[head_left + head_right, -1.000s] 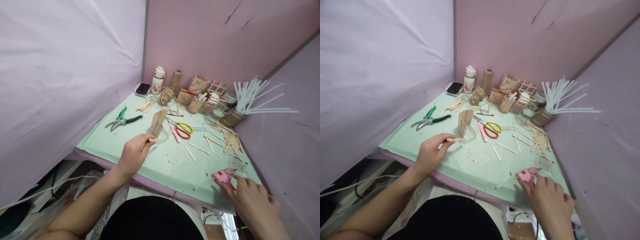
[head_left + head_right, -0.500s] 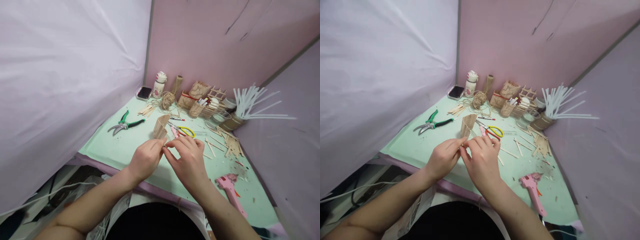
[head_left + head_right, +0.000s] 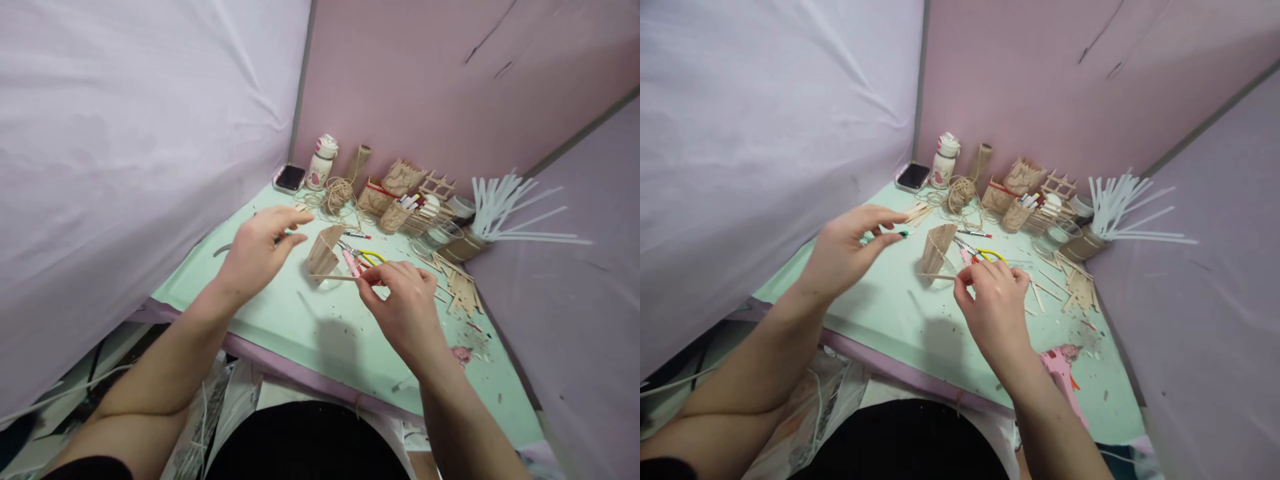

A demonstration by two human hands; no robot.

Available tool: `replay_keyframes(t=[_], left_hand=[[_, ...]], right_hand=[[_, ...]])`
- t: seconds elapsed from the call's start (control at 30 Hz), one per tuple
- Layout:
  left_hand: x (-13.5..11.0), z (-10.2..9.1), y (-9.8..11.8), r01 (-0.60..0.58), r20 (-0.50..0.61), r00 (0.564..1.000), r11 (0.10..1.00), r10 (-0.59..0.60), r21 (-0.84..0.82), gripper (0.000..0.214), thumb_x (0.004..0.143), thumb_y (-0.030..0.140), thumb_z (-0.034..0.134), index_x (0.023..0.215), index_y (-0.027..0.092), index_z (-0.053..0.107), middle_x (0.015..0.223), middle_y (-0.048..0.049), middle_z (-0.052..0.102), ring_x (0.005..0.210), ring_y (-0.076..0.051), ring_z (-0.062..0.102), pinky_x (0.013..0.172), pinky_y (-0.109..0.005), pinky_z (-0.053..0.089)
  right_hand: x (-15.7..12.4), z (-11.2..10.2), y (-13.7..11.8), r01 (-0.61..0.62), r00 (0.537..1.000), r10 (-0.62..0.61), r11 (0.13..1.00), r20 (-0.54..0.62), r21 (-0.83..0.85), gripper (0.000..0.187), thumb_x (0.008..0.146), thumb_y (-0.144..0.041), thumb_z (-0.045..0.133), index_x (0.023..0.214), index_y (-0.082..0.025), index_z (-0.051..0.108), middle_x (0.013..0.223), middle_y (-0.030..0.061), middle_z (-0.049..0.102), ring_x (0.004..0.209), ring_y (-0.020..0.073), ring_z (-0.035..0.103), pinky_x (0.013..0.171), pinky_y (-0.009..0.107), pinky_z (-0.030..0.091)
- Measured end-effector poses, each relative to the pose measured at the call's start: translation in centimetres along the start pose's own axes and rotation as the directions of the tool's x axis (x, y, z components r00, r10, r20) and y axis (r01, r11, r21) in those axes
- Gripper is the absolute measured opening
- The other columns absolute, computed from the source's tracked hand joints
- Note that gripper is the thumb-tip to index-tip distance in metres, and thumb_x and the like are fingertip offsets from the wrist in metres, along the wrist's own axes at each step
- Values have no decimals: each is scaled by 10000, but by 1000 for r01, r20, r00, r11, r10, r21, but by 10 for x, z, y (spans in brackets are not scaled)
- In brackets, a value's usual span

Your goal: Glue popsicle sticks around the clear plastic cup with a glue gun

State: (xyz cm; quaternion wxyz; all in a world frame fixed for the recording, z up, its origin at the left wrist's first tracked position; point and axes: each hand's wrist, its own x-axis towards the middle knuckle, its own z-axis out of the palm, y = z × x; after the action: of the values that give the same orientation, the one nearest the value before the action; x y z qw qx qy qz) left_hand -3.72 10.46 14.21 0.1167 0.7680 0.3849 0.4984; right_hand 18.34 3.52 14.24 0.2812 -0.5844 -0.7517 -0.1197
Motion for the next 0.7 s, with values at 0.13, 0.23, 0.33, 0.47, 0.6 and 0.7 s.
replay_keyframes(t=[0.13,0.23,0.33,0.47,0.6,0.7], left_hand=[[23,11,-10,35,31,999,999,-34,-28,113,845,176,617,907,172,712,894,-9,718,802,-146,632,771,-291,500],[37,29,-19,-92,317,944,996,90,-10,92,802,221,682,872,174,720,829,-10,703,816,-163,624,817,-308,476],[46,41,-27,-261,503,828,965,246,-43,300,735,245,753,1030,206,716,1067,-58,687,1052,-230,586,948,-358,432],[47,45,-33,-310,649,700,946,296,-97,462,739,80,624,1173,234,660,1227,-55,629,1121,-206,581,912,-289,437],[44,46,-34,-253,724,662,967,191,-24,445,730,57,512,1096,233,693,996,-27,705,860,-170,636,687,-245,416],[44,52,-37,-237,736,650,971,189,-40,307,721,94,505,903,211,723,770,-11,693,685,-154,593,589,-246,355]], right_hand=[[7,-7,-1,91,987,-72,987,141,-136,194,851,-154,551,673,-202,609,726,6,696,775,185,575,789,357,234],[13,-7,-3,133,972,-91,972,215,-191,198,838,-139,554,657,-195,612,705,13,685,760,188,561,778,362,230],[17,-5,-5,172,963,-116,958,242,-229,232,860,-149,523,649,-188,613,683,27,673,745,189,548,776,367,229],[22,-2,-7,220,956,-153,937,250,-270,273,883,-166,480,646,-184,615,663,47,672,730,190,530,772,375,222],[28,3,-11,250,943,-171,930,285,-269,286,875,-171,475,621,-185,607,635,46,660,722,187,523,764,380,215],[30,7,-13,257,935,-168,929,313,-267,284,867,-177,475,614,-184,606,639,53,661,724,193,522,760,387,208]])
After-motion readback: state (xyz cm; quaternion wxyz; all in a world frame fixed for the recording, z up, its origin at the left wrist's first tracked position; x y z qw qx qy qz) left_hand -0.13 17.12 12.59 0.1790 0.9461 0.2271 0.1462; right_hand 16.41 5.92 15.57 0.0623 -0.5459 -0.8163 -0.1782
